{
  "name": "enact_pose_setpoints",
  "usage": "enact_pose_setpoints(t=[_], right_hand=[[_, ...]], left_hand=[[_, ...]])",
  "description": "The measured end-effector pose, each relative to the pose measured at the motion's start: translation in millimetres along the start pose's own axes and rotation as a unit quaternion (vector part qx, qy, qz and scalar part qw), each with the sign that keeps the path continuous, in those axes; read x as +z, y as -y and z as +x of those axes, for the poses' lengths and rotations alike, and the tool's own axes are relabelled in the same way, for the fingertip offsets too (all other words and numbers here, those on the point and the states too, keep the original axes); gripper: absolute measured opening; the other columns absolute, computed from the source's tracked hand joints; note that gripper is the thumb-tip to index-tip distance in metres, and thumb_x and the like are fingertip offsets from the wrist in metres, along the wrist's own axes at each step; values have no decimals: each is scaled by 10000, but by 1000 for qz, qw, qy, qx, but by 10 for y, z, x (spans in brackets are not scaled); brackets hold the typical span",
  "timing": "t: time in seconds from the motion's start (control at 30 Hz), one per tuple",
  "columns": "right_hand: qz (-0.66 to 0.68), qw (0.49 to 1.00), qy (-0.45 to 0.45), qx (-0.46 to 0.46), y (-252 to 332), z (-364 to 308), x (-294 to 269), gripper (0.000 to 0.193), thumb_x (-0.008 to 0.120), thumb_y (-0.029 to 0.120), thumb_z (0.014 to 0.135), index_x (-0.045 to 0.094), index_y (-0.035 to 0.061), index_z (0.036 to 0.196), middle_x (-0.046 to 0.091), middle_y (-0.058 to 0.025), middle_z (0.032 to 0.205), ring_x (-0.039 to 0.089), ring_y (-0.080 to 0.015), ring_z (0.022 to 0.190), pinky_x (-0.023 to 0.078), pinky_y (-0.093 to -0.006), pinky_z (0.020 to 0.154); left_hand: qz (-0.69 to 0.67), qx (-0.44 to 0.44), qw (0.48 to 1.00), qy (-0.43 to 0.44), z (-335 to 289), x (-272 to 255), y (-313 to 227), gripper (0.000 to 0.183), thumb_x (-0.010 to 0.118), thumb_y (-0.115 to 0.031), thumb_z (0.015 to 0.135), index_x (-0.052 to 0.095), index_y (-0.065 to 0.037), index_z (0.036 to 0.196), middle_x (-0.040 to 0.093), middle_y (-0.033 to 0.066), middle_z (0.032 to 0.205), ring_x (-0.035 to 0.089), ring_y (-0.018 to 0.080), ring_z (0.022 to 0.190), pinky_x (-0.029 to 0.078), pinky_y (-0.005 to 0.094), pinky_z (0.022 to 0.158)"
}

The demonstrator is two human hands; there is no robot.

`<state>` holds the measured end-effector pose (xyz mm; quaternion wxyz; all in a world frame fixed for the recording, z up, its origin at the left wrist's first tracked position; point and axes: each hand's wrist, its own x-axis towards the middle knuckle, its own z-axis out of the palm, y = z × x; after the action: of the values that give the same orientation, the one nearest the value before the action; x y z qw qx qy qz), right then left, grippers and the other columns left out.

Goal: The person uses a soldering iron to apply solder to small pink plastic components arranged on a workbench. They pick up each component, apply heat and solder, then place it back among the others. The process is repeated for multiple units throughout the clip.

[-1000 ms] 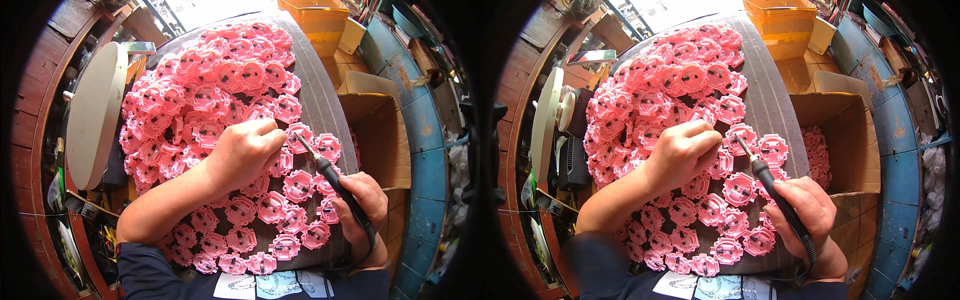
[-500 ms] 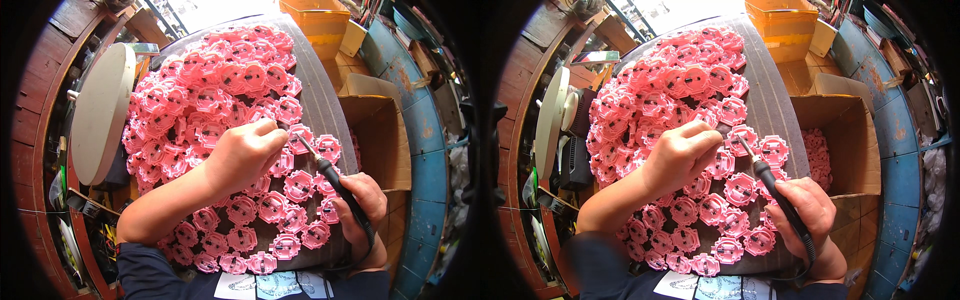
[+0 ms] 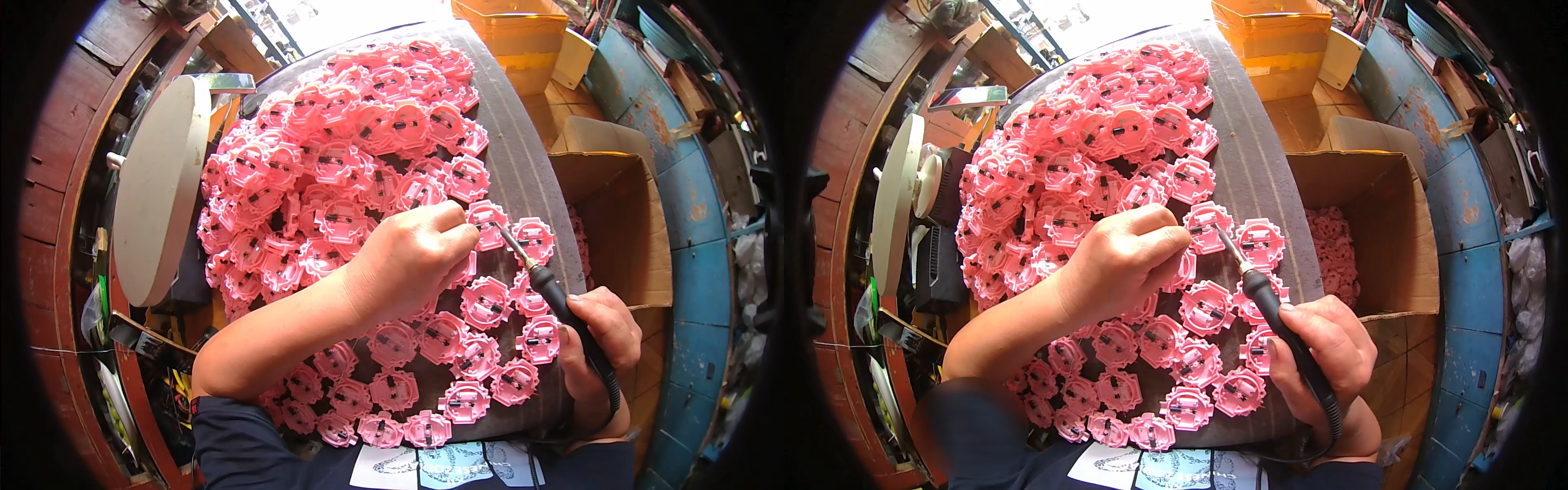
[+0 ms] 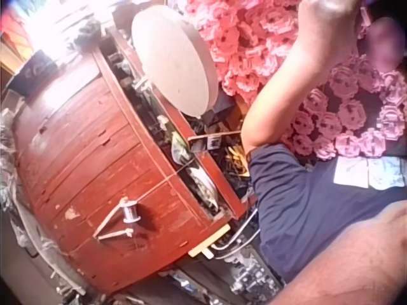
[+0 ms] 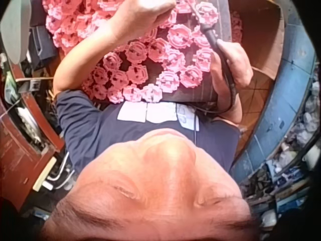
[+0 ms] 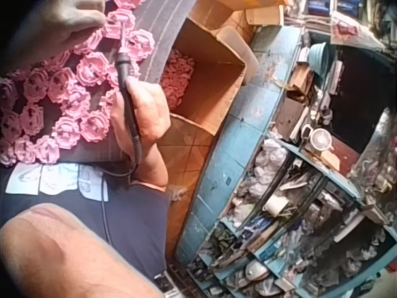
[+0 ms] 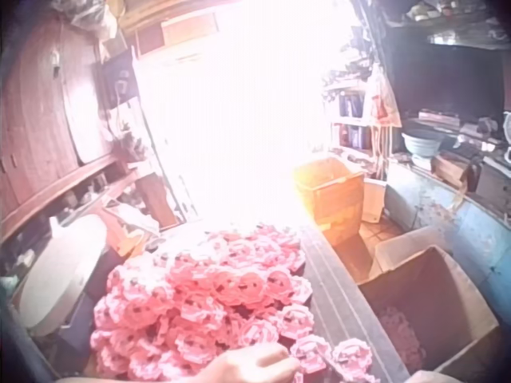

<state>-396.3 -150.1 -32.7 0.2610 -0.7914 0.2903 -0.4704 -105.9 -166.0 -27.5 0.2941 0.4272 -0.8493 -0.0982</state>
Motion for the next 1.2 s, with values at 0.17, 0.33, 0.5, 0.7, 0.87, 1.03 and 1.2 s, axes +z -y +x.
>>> enact_pose_setpoints(t=[0.17,0.33,0.5,0.7,0.87,1.03,1.2], right_hand=[[-5,1000,6,1,-3,-5,-6,312,783,-6,826,707,-60,1124,719,-197,908,694,-297,757,559,-375,687],[2,1000,13,4,0,23,7,305,782,-9,826,708,-61,1117,718,-196,905,696,-297,756,562,-377,687],[-1,1000,14,6,4,18,2,304,778,-16,821,708,-62,1114,718,-195,901,698,-296,753,564,-378,685],[1,1000,15,2,5,26,3,306,779,-26,812,708,-64,1107,718,-194,897,700,-297,750,566,-379,684],[3,1000,17,4,11,19,-11,312,774,-30,810,704,-63,1112,718,-195,903,701,-299,758,567,-380,687],[-15,1000,-24,-4,35,-39,-46,336,766,-25,800,697,-54,1127,704,-190,896,670,-280,733,549,-369,660],[-53,997,-60,9,116,-156,-125,344,746,-5,781,698,-42,1120,684,-178,880,642,-269,704,527,-363,631]], left_hand=[[4,1,1000,-1,11,16,12,195,765,4,850,691,-13,1030,647,120,904,700,320,804,600,417,700],[4,5,1000,-1,8,27,24,182,757,7,858,692,-12,1027,645,119,895,699,321,797,599,416,697],[3,1,1000,0,12,28,18,170,757,-4,865,694,-12,1024,646,119,888,701,323,796,599,416,703],[7,2,1000,4,15,38,35,160,755,-13,874,693,-10,1021,648,124,897,699,324,794,597,418,704],[7,-7,1000,8,3,49,21,160,752,1,879,695,-3,1028,653,130,910,696,324,797,594,417,708],[-42,-19,998,-50,12,-19,-51,135,738,34,923,704,2,1050,656,126,901,684,294,775,571,401,687],[-81,-69,994,0,109,-61,-189,109,745,23,927,694,-10,1018,623,114,837,660,286,738,554,400,660]])
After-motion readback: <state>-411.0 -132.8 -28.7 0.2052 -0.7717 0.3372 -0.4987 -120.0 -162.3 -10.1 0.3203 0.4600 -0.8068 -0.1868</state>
